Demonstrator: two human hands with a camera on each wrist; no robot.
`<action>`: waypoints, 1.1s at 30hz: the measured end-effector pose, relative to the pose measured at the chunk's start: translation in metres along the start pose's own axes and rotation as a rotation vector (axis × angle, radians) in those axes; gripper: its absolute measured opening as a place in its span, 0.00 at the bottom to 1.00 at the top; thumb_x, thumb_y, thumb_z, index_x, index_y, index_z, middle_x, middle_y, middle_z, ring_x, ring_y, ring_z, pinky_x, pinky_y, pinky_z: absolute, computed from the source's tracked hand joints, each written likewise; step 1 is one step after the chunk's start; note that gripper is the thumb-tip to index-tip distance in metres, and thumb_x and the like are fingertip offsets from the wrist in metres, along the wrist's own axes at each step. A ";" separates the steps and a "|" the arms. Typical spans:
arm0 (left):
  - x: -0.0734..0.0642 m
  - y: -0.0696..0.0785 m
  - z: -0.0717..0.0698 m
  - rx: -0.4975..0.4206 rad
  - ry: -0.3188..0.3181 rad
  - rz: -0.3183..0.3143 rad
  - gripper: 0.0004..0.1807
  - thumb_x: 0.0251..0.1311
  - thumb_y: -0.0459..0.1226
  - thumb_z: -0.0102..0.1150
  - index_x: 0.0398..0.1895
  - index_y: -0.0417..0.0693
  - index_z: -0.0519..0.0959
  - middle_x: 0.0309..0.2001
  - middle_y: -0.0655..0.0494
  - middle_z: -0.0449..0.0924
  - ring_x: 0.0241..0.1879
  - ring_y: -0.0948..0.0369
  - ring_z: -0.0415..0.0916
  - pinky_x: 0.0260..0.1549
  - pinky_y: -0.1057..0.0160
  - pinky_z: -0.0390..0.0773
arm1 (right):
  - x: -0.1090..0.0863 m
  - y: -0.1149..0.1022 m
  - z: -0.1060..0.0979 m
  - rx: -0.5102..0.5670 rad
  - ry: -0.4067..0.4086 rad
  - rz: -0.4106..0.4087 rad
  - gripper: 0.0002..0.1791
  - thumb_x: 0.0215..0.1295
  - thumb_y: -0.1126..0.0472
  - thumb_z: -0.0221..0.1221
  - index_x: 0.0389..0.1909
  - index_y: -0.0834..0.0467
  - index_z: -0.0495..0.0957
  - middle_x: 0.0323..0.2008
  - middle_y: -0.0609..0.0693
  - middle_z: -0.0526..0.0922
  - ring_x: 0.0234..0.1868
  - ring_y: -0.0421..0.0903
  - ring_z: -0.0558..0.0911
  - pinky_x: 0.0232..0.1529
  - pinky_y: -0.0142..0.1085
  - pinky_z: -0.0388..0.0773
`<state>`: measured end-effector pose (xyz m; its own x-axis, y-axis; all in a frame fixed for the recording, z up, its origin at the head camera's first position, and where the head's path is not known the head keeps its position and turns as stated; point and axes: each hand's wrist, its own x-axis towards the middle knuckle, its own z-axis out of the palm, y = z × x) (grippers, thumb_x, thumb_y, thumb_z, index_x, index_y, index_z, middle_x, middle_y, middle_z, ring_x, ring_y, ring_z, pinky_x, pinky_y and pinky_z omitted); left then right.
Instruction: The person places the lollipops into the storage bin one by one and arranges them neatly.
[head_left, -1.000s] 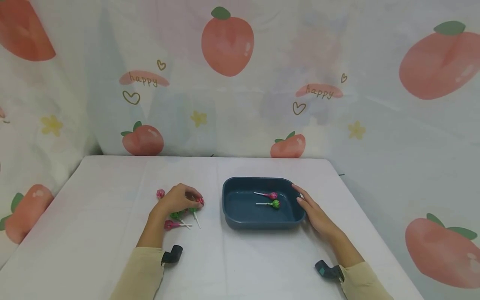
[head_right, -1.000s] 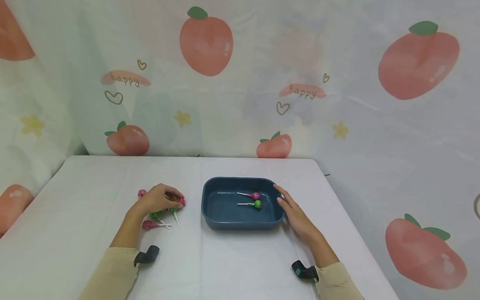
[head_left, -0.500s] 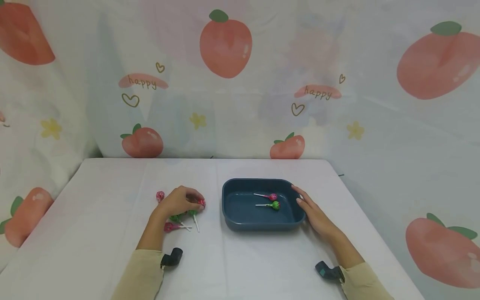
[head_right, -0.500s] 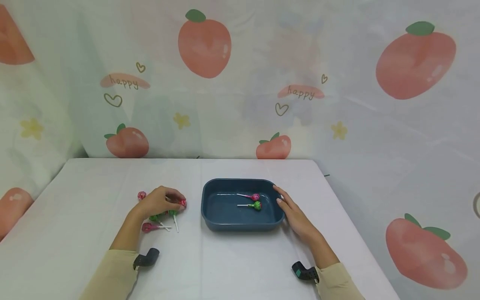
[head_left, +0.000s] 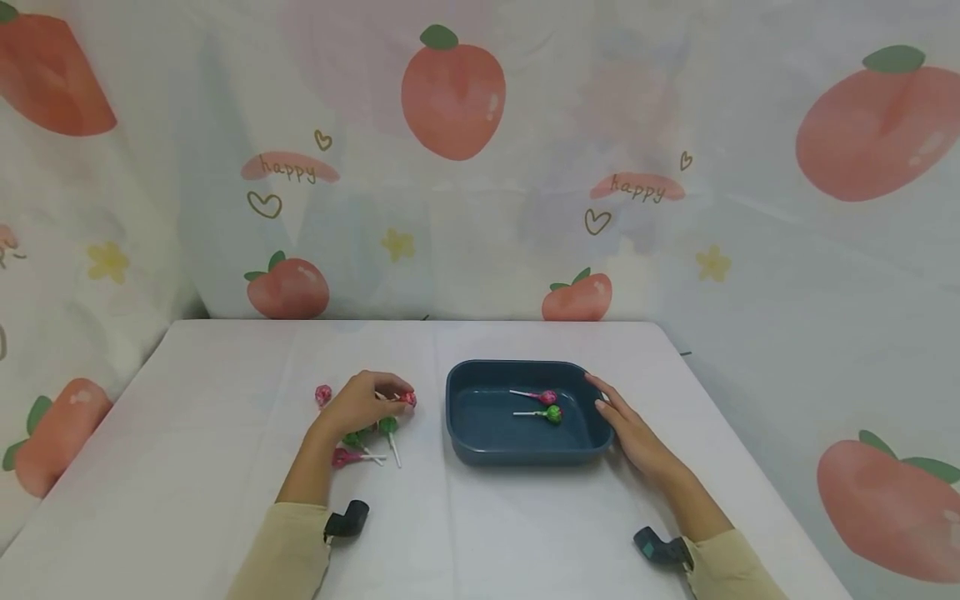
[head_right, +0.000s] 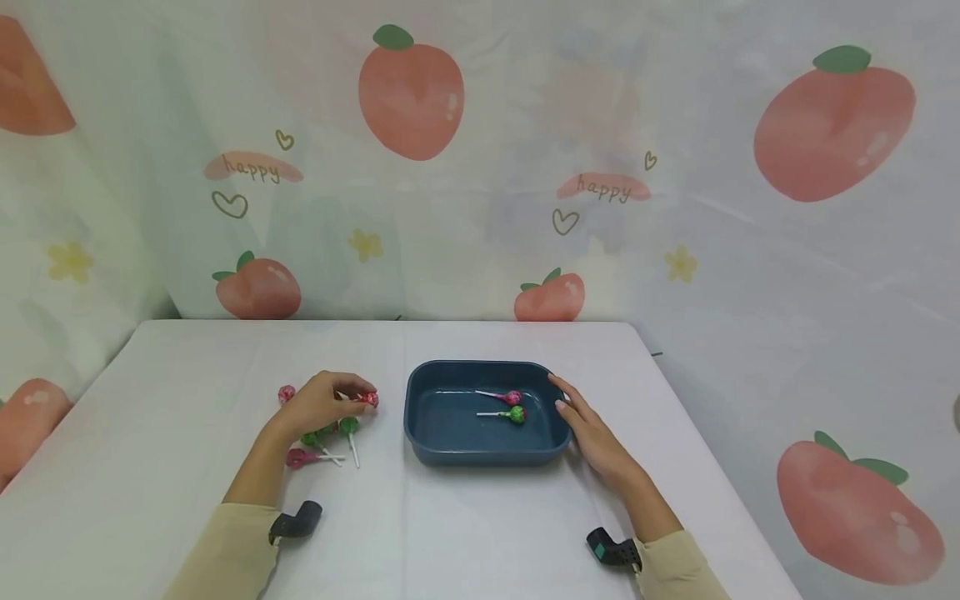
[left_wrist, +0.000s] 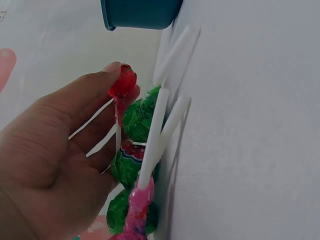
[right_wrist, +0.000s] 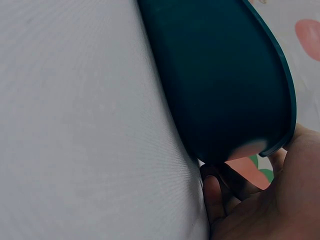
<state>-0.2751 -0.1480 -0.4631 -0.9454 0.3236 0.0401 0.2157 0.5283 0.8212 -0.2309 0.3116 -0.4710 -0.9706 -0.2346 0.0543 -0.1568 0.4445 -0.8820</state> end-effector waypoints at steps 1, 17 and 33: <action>0.001 0.001 0.000 0.000 0.005 0.002 0.13 0.62 0.38 0.73 0.50 0.53 0.88 0.45 0.57 0.85 0.43 0.54 0.77 0.37 0.58 0.80 | 0.000 0.000 0.000 0.001 0.000 0.002 0.30 0.86 0.46 0.39 0.83 0.47 0.53 0.82 0.57 0.48 0.81 0.62 0.41 0.71 0.70 0.37; 0.009 0.018 0.010 0.019 0.100 0.112 0.14 0.62 0.40 0.74 0.51 0.53 0.88 0.44 0.62 0.85 0.47 0.57 0.78 0.49 0.54 0.78 | -0.005 0.005 -0.001 -0.008 0.017 0.031 0.29 0.85 0.45 0.40 0.83 0.43 0.54 0.82 0.55 0.48 0.81 0.62 0.42 0.70 0.70 0.38; 0.017 0.040 0.017 0.029 0.175 0.247 0.15 0.59 0.39 0.77 0.50 0.51 0.89 0.42 0.65 0.87 0.45 0.60 0.80 0.47 0.53 0.79 | -0.002 0.004 0.001 0.006 0.010 0.026 0.30 0.85 0.44 0.39 0.82 0.43 0.54 0.82 0.56 0.48 0.81 0.61 0.42 0.71 0.70 0.37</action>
<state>-0.2790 -0.1084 -0.4392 -0.8908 0.3063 0.3357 0.4485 0.4734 0.7581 -0.2293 0.3125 -0.4748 -0.9761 -0.2143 0.0355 -0.1300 0.4453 -0.8859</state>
